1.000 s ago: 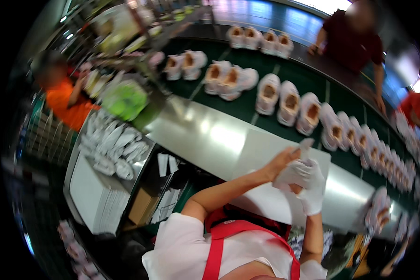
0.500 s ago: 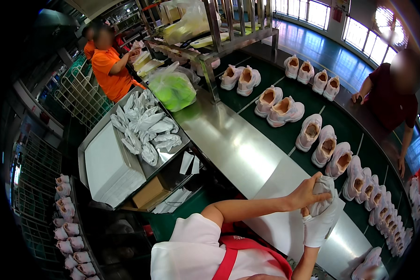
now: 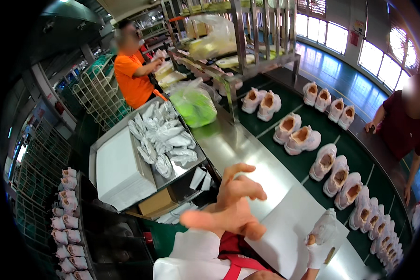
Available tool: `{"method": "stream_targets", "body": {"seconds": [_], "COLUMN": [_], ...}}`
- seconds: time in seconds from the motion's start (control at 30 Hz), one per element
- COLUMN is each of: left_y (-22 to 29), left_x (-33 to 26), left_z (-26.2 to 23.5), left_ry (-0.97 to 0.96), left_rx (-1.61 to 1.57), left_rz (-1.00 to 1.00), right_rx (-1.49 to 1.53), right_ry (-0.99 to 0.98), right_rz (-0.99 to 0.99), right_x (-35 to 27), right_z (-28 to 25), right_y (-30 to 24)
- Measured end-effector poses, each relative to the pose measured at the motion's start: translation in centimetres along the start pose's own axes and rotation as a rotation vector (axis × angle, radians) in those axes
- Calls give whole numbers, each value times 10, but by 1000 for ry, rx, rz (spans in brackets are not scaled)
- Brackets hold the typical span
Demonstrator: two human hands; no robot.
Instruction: The person wraps pairs of pink sneakers with white tissue paper on a moving conveyor belt. They pick up the shoes, fold the paper around them, and place the wrapped pairs back onto the belt. The worker also handles loose paper and a small wooden block during the process.
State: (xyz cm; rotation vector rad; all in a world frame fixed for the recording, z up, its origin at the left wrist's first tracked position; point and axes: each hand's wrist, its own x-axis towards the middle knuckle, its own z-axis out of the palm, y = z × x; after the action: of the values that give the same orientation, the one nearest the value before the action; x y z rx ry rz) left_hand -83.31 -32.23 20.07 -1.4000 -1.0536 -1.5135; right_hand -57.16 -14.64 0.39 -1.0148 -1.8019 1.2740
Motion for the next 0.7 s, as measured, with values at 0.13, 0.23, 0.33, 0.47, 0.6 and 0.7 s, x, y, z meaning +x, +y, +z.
{"method": "stream_targets", "body": {"seconds": [0.13, 0.23, 0.33, 0.47, 0.6, 0.7], "left_y": [-10, 4, 38, 46, 48, 39], "left_x": [-35, -129, -171, -154, -135, -153], "left_z": [37, 121, 157, 165, 157, 163], "left_ry": [-310, -502, -627, -504, -411, -455], "left_rx": [-273, -827, -1474, -1359, -1352, -1264], "left_rz": [-489, -1023, -1563, -1514, -1567, -1535], "right_rx": [-133, -160, -260, -129, -203, -226], "right_ry": [9, -92, -5, -70, -44, -72], "right_rz": [11, 135, -207, 34, -107, -208], "right_x": [1, -2, 0, -4, 1, 3], "right_z": [4, 6, 18, 14, 17, 27], "right_y": [-24, -64, -56, -71, -64, -55]}}
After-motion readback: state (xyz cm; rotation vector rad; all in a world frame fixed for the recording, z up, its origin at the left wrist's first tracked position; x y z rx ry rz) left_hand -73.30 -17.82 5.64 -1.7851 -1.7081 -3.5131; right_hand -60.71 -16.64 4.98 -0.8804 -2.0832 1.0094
